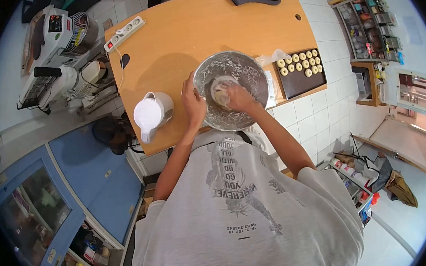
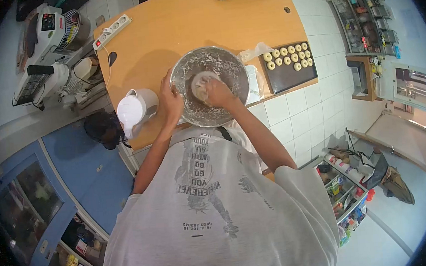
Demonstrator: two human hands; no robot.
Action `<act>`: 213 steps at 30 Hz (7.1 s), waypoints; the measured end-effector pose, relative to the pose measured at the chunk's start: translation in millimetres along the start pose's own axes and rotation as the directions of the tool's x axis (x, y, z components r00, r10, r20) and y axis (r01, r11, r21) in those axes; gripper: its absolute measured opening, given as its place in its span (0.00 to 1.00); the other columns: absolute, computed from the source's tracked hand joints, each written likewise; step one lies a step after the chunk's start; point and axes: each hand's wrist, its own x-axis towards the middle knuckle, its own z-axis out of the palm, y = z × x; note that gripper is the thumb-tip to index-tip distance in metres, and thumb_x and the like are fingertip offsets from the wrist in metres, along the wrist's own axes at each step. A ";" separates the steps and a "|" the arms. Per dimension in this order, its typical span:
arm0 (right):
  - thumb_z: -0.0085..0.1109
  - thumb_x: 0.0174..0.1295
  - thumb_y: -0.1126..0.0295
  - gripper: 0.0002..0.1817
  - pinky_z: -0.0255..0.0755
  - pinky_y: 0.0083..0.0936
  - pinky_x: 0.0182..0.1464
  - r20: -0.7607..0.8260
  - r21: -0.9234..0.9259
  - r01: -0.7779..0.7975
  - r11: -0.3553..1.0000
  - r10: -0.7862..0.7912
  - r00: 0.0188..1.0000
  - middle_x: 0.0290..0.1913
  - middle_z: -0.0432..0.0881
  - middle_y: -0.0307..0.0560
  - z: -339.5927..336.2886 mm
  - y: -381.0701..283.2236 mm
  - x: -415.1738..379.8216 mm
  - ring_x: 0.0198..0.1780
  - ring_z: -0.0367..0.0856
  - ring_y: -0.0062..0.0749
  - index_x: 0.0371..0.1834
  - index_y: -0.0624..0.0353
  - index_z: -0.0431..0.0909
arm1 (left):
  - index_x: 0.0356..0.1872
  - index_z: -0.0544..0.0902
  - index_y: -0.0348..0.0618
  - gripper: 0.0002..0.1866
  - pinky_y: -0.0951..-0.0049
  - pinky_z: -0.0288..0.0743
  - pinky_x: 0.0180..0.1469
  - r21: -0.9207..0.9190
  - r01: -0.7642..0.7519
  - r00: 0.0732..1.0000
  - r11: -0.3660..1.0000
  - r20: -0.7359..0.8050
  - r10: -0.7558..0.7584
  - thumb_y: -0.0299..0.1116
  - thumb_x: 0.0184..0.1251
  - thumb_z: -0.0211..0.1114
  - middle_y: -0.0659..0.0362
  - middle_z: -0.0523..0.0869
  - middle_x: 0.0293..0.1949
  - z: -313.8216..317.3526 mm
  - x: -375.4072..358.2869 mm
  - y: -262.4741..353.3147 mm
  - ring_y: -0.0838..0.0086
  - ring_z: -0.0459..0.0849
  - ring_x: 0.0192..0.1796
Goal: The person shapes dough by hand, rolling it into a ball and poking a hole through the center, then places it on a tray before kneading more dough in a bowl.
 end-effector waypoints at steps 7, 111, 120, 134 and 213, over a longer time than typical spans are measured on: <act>0.68 0.58 0.67 0.32 0.68 0.45 0.75 0.056 -0.150 0.266 0.952 -0.261 0.964 0.64 0.80 0.68 -26.5 -8.6 -33.2 0.70 0.76 0.57 0.68 0.62 0.75 | 0.72 0.75 0.42 0.41 0.59 0.78 0.53 -0.005 -0.055 0.998 0.998 0.015 0.055 0.05 0.54 0.51 0.43 0.83 0.54 0.0 0.8 -1.1 0.47 0.85 0.55; 0.72 0.58 0.62 0.28 0.72 0.51 0.69 -0.167 0.050 -0.196 0.979 0.202 0.965 0.55 0.84 0.63 -20.1 -20.6 -10.8 0.63 0.79 0.66 0.61 0.62 0.81 | 0.73 0.76 0.40 0.41 0.62 0.78 0.50 -0.022 0.004 0.997 1.000 0.083 -0.002 0.03 0.54 0.50 0.46 0.79 0.47 -0.3 -7.3 -1.8 0.56 0.82 0.46; 0.69 0.67 0.61 0.19 0.79 0.45 0.61 -0.210 0.246 -0.112 0.963 0.166 0.963 0.53 0.89 0.62 -23.8 -2.0 -33.8 0.58 0.85 0.60 0.57 0.59 0.87 | 0.73 0.76 0.40 0.43 0.65 0.78 0.47 -0.019 -0.056 0.997 0.998 0.048 0.057 0.03 0.51 0.50 0.47 0.80 0.48 0.3 -4.0 -9.0 0.58 0.82 0.45; 0.50 0.77 0.57 0.17 0.71 0.53 0.60 -0.311 -0.226 -0.087 0.970 0.013 0.950 0.54 0.84 0.51 9.6 -55.9 12.2 0.58 0.82 0.48 0.52 0.56 0.82 | 0.71 0.78 0.42 0.34 0.56 0.76 0.56 -0.046 0.026 0.997 0.999 0.075 -0.023 0.08 0.62 0.53 0.42 0.84 0.51 -2.6 -2.5 -1.8 0.47 0.84 0.54; 0.73 0.66 0.68 0.18 0.81 0.33 0.58 -0.135 0.713 -0.143 0.686 0.335 0.932 0.48 0.89 0.53 -64.0 -69.3 -72.4 0.51 0.89 0.38 0.55 0.66 0.84 | 0.73 0.74 0.37 0.29 0.60 0.79 0.61 0.426 -0.324 0.897 0.845 -0.146 0.418 0.21 0.71 0.64 0.42 0.79 0.62 -26.2 2.1 31.3 0.48 0.82 0.62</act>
